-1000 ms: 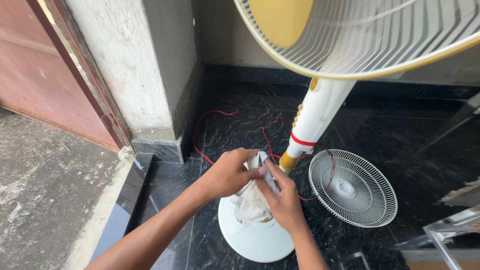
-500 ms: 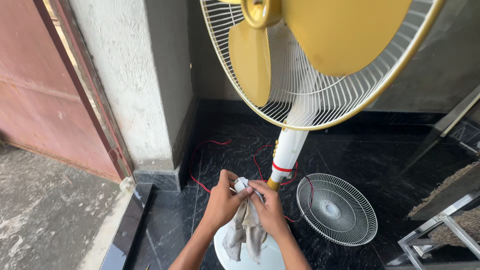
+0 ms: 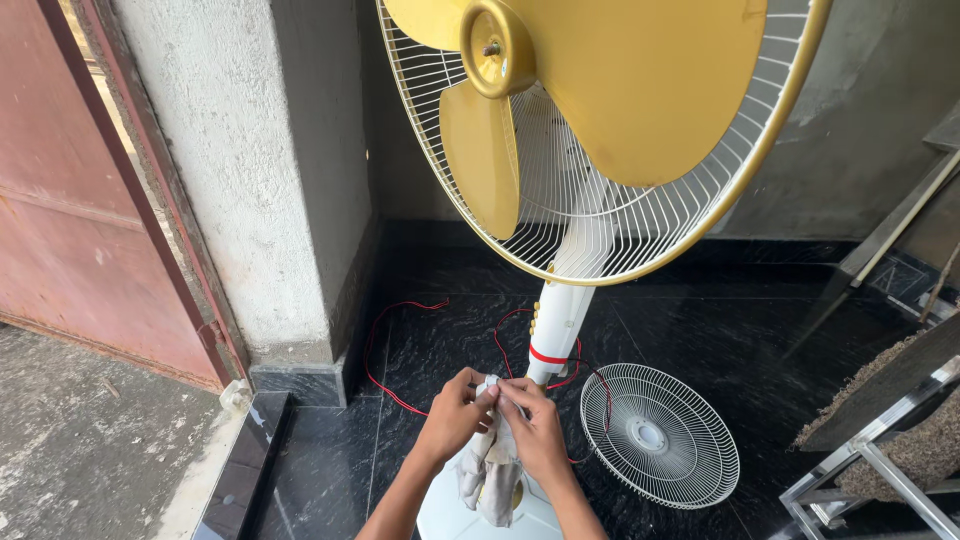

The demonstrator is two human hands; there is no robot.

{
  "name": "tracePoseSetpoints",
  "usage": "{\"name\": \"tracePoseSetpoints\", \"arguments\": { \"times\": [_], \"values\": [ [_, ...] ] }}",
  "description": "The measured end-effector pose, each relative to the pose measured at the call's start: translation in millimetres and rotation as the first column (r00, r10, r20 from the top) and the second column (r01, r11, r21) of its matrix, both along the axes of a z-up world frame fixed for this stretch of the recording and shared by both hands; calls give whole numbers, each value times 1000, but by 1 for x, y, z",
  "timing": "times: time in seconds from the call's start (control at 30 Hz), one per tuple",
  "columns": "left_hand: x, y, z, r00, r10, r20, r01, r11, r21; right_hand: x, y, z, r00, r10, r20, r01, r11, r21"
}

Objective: The person repairs a standing fan by manipulating the internal wiring and securing the neck joint with a screwdriver. They then wipe the fan's base and a small plastic cap with a cloth.

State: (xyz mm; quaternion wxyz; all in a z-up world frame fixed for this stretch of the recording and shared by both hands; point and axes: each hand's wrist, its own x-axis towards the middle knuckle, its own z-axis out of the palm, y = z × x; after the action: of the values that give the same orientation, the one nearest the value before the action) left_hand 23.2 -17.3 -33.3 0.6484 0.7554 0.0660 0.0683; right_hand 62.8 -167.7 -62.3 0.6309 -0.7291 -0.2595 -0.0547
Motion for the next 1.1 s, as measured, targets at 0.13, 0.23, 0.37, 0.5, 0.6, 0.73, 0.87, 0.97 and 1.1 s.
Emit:
{"name": "tracePoseSetpoints", "arguments": {
  "times": [0.13,0.23,0.37,0.5,0.6,0.73,0.87,0.97,1.1],
  "values": [
    [1,-2,-1,1000,-6,7,6,998,58,6,2,1,992,-108,-64,100,987,-123],
    [5,-1,-2,999,17,-36,-15,999,44,4,5,4,981,-190,-51,169,946,-276],
    [9,1,-4,997,10,-72,-13,999,-40,-2,8,7,984,-107,-144,86,986,-144],
    [12,2,-8,993,-6,-114,-7,993,-114,-6,7,9,965,-39,-258,27,998,-49],
    [13,1,-9,996,29,-79,-34,997,-68,-5,10,11,977,-82,-199,58,991,-122],
    [15,-4,-8,995,89,-50,-88,996,34,-4,15,13,975,-150,-164,119,976,-185],
    [15,-7,-3,989,139,-58,-137,989,48,-4,17,14,964,-148,-222,111,979,-172],
    [16,-8,0,983,169,-71,-169,986,6,-6,15,12,947,-15,-322,30,999,44],
    [15,-11,-1,984,166,-68,-169,984,-52,-10,7,10,948,78,-310,-23,984,179]
  ]
}}
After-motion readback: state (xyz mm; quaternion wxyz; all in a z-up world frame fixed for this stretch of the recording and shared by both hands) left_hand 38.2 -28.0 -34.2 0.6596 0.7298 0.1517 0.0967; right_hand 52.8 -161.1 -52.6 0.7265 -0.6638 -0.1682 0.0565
